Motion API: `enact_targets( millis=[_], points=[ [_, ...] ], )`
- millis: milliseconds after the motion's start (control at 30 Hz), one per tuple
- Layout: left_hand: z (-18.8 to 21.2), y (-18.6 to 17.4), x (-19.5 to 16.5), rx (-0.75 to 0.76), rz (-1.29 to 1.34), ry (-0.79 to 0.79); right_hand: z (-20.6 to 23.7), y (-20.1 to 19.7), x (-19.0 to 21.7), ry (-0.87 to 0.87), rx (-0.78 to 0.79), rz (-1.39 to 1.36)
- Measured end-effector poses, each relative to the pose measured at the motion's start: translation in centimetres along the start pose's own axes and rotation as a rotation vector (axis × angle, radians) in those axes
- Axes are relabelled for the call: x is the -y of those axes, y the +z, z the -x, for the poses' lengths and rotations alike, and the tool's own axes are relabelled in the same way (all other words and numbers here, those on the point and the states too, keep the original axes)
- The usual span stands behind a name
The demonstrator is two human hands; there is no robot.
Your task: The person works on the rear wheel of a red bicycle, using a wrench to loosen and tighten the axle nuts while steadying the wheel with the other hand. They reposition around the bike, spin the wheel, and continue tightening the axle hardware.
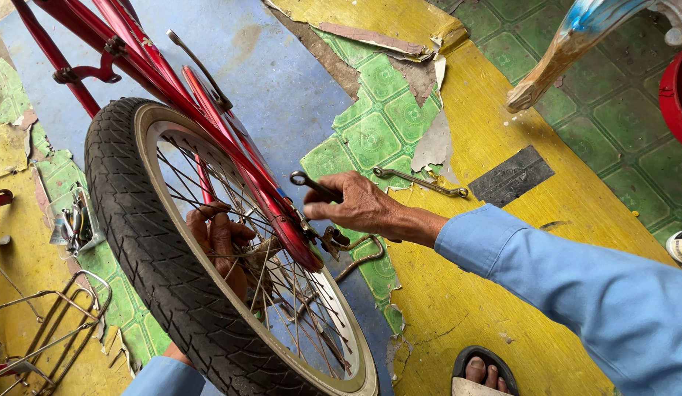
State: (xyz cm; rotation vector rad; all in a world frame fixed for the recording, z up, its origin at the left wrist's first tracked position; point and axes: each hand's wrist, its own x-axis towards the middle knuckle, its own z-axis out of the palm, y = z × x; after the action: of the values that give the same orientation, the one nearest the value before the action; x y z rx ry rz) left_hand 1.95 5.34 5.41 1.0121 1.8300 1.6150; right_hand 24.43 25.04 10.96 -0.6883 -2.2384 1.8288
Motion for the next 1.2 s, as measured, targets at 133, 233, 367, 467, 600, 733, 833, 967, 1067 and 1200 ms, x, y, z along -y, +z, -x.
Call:
enact_targets(
  millis=[133,233,367,467,600,733,833,967,1067,1200],
  points=[
    [0.0,-0.1,0.3,-0.006,0.023,-0.004,-0.1,0.1,0.2,0.162,0.002,0.034],
    [0.0,-0.4,0.6,0.035,0.018,-0.007,-0.3,-0.2,0.1,0.134,0.031,0.046],
    [0.0,-0.3,1.4,0.012,0.075,0.018,-0.5,-0.5,-0.2,-0.031,0.048,0.045],
    [0.0,-0.4,1.9,0.016,0.095,0.032,-0.4,-0.7,-0.4,-0.083,0.076,-0.041],
    [-0.1,-0.7,1.9,0.055,0.099,0.037,-0.3,-0.5,-0.5,-0.038,0.05,-0.007],
    [-0.2,-0.6,1.5,0.031,0.037,0.002,-0.4,-0.2,-0.3,0.139,0.039,0.036],
    [0.2,-0.4,0.9,0.03,0.051,-0.017,-0.5,-0.3,-0.1,0.104,0.06,0.043],
    [0.2,-0.2,0.3,0.021,0.018,-0.035,-0.5,-0.9,-0.1,-0.034,0.092,0.056],
    [0.1,-0.3,0.0,0.048,0.053,-0.021,-0.4,-1.0,-0.3,-0.046,0.099,-0.012],
    [-0.1,-0.4,-0.2,0.041,0.005,-0.024,-0.4,-0.8,-0.6,-0.081,0.088,-0.041]
  ],
)
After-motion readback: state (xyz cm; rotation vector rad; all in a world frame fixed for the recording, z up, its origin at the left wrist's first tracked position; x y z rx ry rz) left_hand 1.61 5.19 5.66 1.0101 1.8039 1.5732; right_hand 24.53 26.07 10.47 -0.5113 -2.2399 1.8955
